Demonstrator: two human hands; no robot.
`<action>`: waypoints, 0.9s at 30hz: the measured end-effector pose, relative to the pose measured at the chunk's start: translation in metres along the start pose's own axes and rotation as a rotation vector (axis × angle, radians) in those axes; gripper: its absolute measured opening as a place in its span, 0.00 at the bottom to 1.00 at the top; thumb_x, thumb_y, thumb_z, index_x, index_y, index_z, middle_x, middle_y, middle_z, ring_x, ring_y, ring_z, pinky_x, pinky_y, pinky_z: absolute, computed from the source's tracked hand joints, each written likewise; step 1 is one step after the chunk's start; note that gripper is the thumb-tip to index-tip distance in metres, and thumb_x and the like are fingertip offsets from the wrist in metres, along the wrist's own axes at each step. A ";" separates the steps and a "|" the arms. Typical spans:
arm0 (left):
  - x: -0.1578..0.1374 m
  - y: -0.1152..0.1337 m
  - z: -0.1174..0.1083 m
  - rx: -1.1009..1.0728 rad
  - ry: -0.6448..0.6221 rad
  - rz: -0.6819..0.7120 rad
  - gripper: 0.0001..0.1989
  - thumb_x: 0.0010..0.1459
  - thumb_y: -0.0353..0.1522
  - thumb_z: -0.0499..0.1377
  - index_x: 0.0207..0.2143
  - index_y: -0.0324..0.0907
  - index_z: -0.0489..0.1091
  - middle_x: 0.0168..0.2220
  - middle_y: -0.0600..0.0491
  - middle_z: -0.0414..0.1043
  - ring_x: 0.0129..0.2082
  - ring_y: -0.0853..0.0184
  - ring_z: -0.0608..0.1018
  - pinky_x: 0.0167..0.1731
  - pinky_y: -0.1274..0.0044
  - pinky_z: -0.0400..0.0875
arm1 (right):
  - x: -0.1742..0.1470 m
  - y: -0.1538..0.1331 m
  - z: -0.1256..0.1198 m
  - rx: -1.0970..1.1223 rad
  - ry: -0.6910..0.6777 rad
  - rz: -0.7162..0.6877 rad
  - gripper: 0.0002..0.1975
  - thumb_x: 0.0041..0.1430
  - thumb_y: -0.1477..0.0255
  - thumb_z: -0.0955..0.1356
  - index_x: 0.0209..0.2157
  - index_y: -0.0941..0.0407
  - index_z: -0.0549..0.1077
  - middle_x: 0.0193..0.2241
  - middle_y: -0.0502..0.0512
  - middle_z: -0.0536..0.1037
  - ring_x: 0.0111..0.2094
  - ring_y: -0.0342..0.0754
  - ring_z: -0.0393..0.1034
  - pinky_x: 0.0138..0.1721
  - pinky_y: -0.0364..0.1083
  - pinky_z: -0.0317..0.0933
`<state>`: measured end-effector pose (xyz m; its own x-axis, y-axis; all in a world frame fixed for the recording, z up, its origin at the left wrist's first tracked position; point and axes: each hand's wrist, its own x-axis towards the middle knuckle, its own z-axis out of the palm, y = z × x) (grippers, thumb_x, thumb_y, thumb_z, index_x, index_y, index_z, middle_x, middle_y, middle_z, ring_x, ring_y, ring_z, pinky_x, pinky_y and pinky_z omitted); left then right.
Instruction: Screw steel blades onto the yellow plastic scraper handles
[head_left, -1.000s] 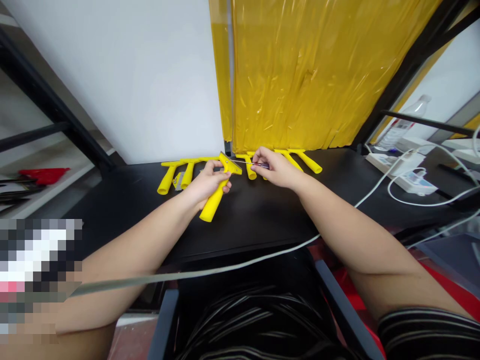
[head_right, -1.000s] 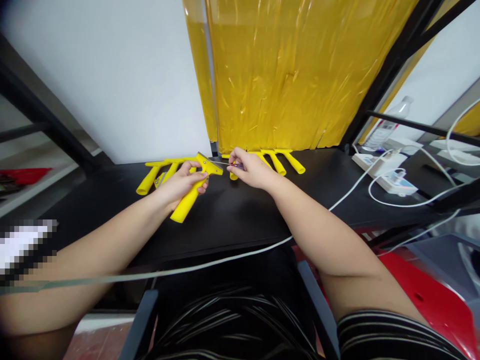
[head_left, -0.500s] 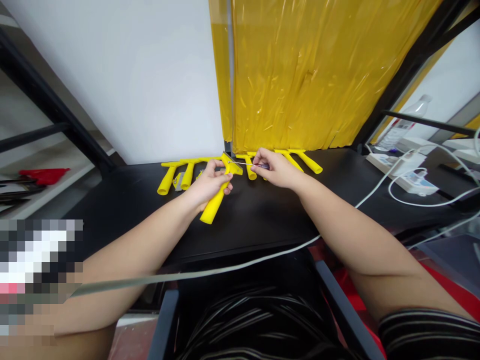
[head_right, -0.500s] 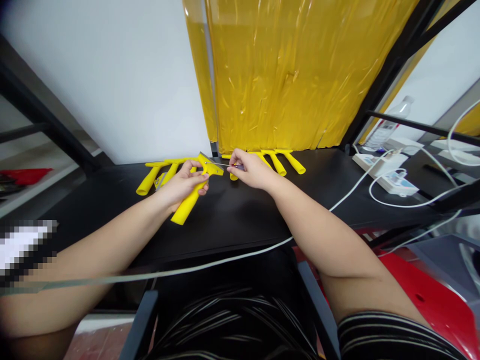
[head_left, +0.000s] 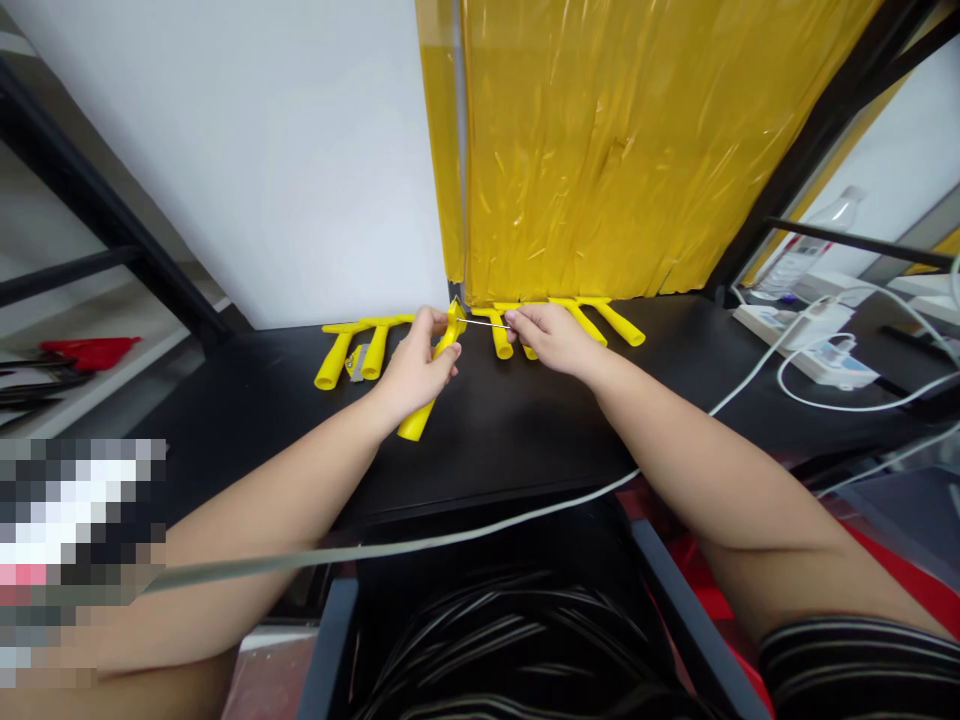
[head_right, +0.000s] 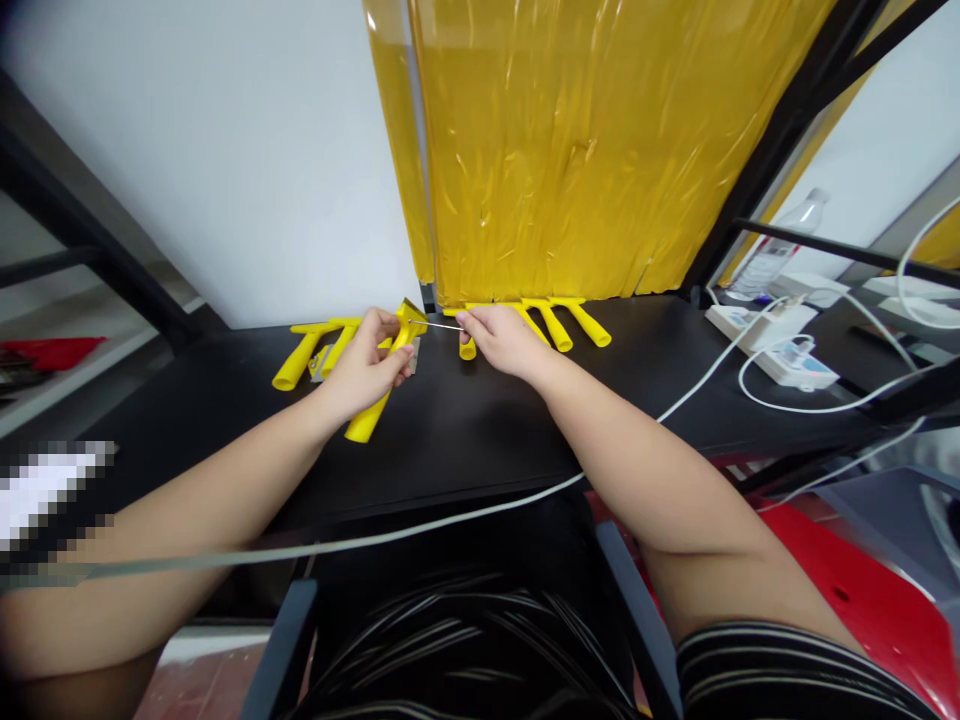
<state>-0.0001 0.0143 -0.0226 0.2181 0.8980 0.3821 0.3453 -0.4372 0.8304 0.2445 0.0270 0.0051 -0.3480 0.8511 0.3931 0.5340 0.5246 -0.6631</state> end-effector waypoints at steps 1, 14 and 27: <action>0.000 0.000 -0.001 0.026 0.004 0.013 0.16 0.63 0.34 0.61 0.49 0.46 0.59 0.57 0.45 0.71 0.24 0.73 0.78 0.20 0.78 0.71 | 0.000 0.001 0.001 0.024 -0.008 -0.011 0.22 0.73 0.56 0.60 0.32 0.56 0.74 0.22 0.49 0.67 0.27 0.47 0.62 0.33 0.47 0.55; 0.001 0.002 -0.007 0.176 0.023 0.054 0.15 0.63 0.35 0.60 0.50 0.45 0.61 0.60 0.44 0.71 0.25 0.74 0.75 0.29 0.76 0.73 | 0.005 0.010 0.005 0.077 0.033 -0.007 0.15 0.72 0.60 0.61 0.33 0.53 0.67 0.27 0.51 0.70 0.32 0.48 0.64 0.34 0.47 0.59; 0.003 0.003 -0.008 0.055 0.057 0.022 0.17 0.60 0.32 0.62 0.50 0.45 0.61 0.60 0.44 0.69 0.23 0.77 0.74 0.27 0.78 0.72 | -0.001 0.002 0.012 0.062 0.181 -0.170 0.12 0.64 0.60 0.71 0.37 0.54 0.72 0.33 0.53 0.76 0.34 0.48 0.67 0.38 0.47 0.61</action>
<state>-0.0059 0.0165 -0.0158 0.1743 0.8889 0.4237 0.3914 -0.4574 0.7985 0.2371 0.0271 -0.0045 -0.2816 0.7437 0.6063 0.4294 0.6628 -0.6134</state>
